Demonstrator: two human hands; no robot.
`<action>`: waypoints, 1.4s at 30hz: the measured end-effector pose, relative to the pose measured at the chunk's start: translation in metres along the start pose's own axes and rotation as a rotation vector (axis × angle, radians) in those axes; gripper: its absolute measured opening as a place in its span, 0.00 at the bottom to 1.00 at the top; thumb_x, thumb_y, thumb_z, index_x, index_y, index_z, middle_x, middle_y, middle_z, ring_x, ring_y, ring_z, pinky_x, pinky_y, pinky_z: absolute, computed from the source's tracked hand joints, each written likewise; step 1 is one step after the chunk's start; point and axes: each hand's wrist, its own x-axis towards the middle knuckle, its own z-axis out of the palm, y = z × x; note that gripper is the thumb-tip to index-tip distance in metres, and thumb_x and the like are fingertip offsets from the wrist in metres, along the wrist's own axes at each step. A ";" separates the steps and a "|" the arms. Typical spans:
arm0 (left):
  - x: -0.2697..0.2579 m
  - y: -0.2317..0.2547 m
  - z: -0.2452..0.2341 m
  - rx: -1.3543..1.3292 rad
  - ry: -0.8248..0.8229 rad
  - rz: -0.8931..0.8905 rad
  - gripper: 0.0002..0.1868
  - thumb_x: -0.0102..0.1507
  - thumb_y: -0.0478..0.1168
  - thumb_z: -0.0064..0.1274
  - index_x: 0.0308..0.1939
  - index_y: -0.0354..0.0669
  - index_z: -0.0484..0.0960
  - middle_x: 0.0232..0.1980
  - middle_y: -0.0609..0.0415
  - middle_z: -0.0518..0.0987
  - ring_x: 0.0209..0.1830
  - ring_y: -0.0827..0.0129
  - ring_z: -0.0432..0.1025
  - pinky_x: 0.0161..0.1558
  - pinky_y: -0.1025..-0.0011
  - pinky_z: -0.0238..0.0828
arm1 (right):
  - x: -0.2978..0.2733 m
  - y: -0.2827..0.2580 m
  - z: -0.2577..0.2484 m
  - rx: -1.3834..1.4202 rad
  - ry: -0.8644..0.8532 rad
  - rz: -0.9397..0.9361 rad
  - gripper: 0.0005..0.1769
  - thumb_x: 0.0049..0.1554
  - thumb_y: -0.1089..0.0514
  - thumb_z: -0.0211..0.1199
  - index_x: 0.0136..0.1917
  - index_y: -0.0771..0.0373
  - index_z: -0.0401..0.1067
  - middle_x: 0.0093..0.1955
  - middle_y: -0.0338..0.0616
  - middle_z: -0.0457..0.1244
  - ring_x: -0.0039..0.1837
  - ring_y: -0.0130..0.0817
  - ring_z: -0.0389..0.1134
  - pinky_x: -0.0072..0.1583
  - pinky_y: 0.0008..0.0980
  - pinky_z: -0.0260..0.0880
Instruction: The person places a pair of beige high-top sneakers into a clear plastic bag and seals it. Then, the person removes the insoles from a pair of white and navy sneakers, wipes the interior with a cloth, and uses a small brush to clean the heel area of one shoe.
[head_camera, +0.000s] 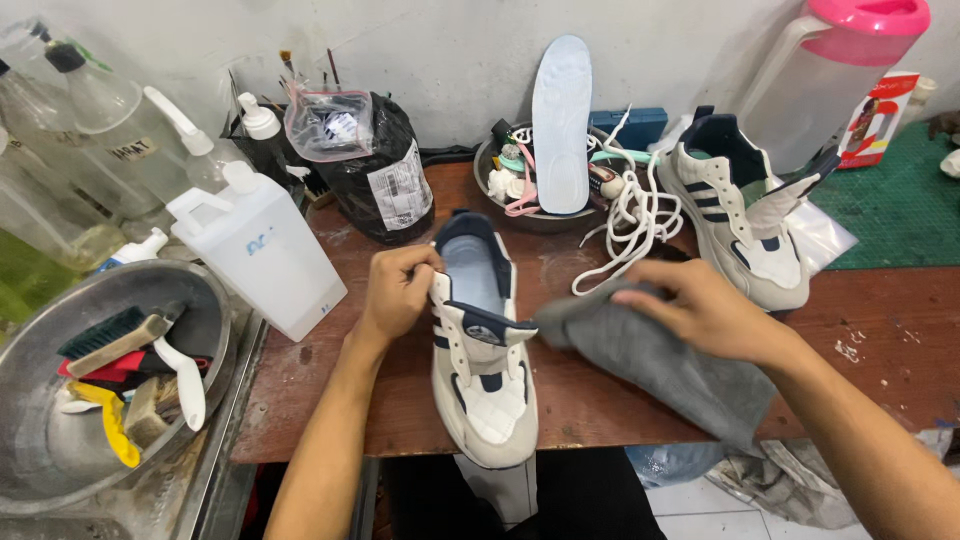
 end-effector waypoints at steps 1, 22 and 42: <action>0.001 -0.002 -0.005 0.002 0.002 0.002 0.10 0.52 0.34 0.41 0.20 0.50 0.78 0.18 0.52 0.72 0.18 0.61 0.68 0.28 0.70 0.67 | 0.003 0.012 -0.003 0.000 0.001 -0.003 0.07 0.53 0.55 0.60 0.40 0.59 0.76 0.30 0.48 0.70 0.35 0.29 0.68 0.42 0.37 0.72; -0.002 0.038 -0.022 0.142 0.403 0.199 0.12 0.58 0.25 0.37 0.28 0.39 0.77 0.26 0.55 0.73 0.23 0.72 0.64 0.25 0.76 0.55 | -0.037 0.048 -0.024 -0.174 -0.570 0.183 0.12 0.52 0.47 0.67 0.32 0.53 0.74 0.30 0.27 0.62 0.34 0.20 0.60 0.39 0.24 0.60; -0.047 0.040 -0.059 0.518 0.796 0.475 0.13 0.61 0.26 0.35 0.28 0.31 0.76 0.27 0.46 0.75 0.25 0.56 0.67 0.33 0.63 0.61 | 0.064 0.027 0.092 0.448 0.013 -0.134 0.14 0.55 0.54 0.63 0.32 0.54 0.63 0.32 0.27 0.57 0.38 0.14 0.55 0.41 0.20 0.55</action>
